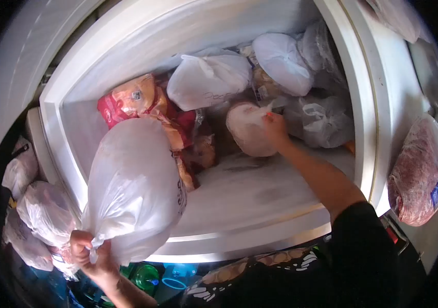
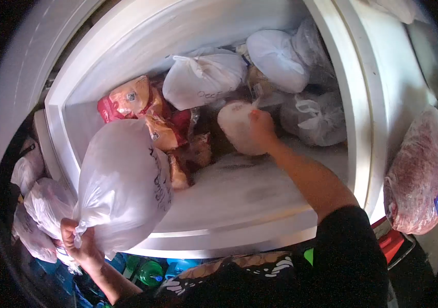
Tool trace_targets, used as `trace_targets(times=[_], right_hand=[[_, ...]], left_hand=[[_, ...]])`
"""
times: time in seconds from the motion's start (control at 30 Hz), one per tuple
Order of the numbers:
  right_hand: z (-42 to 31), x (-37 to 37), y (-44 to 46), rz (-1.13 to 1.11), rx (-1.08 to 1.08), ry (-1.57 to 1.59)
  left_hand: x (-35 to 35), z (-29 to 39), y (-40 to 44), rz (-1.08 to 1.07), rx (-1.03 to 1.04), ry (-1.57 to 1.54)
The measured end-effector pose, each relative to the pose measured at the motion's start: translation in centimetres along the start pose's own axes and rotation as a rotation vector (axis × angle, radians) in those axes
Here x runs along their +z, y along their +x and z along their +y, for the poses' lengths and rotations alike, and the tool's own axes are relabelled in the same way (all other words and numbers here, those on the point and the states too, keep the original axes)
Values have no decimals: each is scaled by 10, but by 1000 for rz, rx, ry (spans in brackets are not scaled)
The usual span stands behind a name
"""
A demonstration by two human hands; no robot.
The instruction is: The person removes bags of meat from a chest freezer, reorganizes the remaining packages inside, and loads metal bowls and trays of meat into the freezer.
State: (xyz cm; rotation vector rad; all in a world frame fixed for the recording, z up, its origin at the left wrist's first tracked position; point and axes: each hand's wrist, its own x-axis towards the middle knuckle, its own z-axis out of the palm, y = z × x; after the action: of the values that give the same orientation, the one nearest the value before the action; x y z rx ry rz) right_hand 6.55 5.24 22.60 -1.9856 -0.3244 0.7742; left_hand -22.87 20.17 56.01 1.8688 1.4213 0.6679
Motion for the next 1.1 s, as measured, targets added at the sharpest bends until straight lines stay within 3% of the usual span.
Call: trace_targets(times=[0.1,0.23,0.33,0.43,0.5,0.57,0.63,0.73,0.8,0.87,0.93,1.03,1.1], right_hand=[[45,43,31,-71,-12,-35],[103,110,55,-207,-189,-394],[135,168,52,-354,-136,-650],[178,209,0,-450,-144,-520],[175,220,-21,-544,-238,-597],[116,195,-37,-784,-339,-801],[198,223,-22,-1050,-429,-1035],[212,249,23,-1462,-246,-1162],[194,240,19,-1348,-148,-987],[186,223,5,-922,-219,-745],[199,235,5,-660,-336,-690],[192,239,0,-424,-474,-640],[171,224,4,-511,-391,-656]], left_hand=[[-18,-3,-15,104,-1,83],[-55,-16,-42,169,7,306],[-83,-32,-53,312,91,322],[-62,-22,-58,249,112,194],[-66,-25,-63,210,107,176],[-71,-28,-67,173,97,163],[-70,-33,-71,161,86,159],[-69,-38,-76,166,66,150],[-67,-40,-77,159,44,148],[-61,-45,-78,149,28,143],[-63,-46,-79,125,-2,145],[-58,-41,-76,37,-69,65],[-54,-31,-71,-64,-159,-71]])
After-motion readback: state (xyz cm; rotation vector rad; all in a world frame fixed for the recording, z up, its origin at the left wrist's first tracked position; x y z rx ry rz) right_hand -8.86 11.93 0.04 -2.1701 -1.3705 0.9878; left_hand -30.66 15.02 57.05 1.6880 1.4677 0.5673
